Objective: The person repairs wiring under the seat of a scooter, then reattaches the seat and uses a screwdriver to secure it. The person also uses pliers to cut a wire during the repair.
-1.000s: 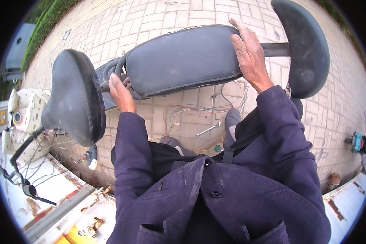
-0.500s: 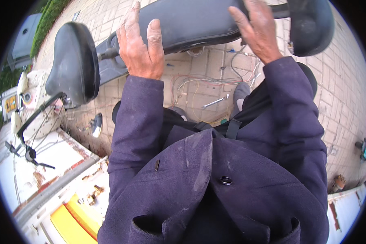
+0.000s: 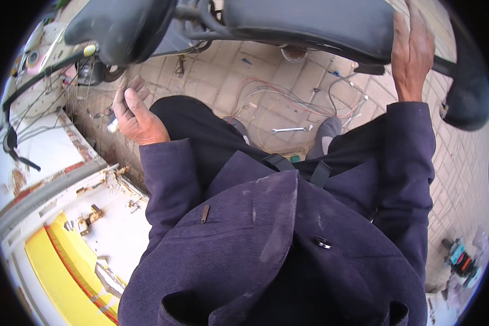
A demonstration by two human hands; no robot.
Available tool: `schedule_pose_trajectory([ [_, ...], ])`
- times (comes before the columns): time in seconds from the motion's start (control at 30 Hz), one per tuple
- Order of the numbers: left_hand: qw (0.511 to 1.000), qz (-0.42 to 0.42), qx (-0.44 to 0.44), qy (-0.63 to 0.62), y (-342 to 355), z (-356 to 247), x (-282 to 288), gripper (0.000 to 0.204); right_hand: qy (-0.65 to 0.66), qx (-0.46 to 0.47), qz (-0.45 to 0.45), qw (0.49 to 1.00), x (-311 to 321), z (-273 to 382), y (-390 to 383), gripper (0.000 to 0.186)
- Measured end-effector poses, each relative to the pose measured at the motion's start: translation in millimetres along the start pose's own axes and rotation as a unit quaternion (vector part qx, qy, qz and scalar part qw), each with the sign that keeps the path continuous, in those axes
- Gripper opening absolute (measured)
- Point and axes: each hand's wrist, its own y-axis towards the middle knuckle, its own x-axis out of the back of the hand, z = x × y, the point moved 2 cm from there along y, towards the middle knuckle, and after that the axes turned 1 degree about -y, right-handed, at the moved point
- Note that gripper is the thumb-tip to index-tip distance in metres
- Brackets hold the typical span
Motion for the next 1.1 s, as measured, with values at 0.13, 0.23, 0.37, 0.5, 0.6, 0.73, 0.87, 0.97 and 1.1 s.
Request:
schedule_pose_trajectory([
  [0.13, 0.995, -0.089, 0.023, 0.046, 3, 66, 70, 0.034, -0.083, -0.036, 0.142, 0.986, -23, 19, 0, 0.05],
  [0.23, 0.981, -0.135, 0.119, 0.067, -41, 163, 108, 0.032, 0.001, -0.132, 0.16, 0.978, -17, 22, 11, 0.048],
  [0.37, 0.915, -0.137, 0.329, 0.187, -165, 282, 128, 0.031, -0.093, -0.024, 0.187, 0.978, -32, 25, 6, 0.051],
  [0.5, 0.819, -0.06, 0.52, 0.235, -298, 311, 107, 0.042, -0.166, 0.069, 0.201, 0.963, -45, 12, -3, 0.056],
  [0.6, 0.745, 0.016, 0.607, 0.275, -354, 299, 89, 0.042, -0.09, 0.031, 0.211, 0.973, -46, -12, -1, 0.061],
  [0.73, 0.737, 0.059, 0.631, 0.235, -368, 297, 85, 0.041, -0.241, 0.049, 0.244, 0.938, -54, -33, -2, 0.067],
  [0.87, 0.726, 0.053, 0.637, 0.251, -358, 310, 83, 0.04, -0.231, -0.062, 0.258, 0.936, -58, -29, -1, 0.07],
  [0.97, 0.731, 0.052, 0.633, 0.249, -357, 318, 75, 0.04, -0.263, -0.102, 0.273, 0.92, -56, -15, 3, 0.074],
  [1.1, 0.733, 0.045, 0.642, 0.22, -371, 341, 60, 0.039, -0.261, -0.126, 0.269, 0.918, -53, 0, 5, 0.077],
])
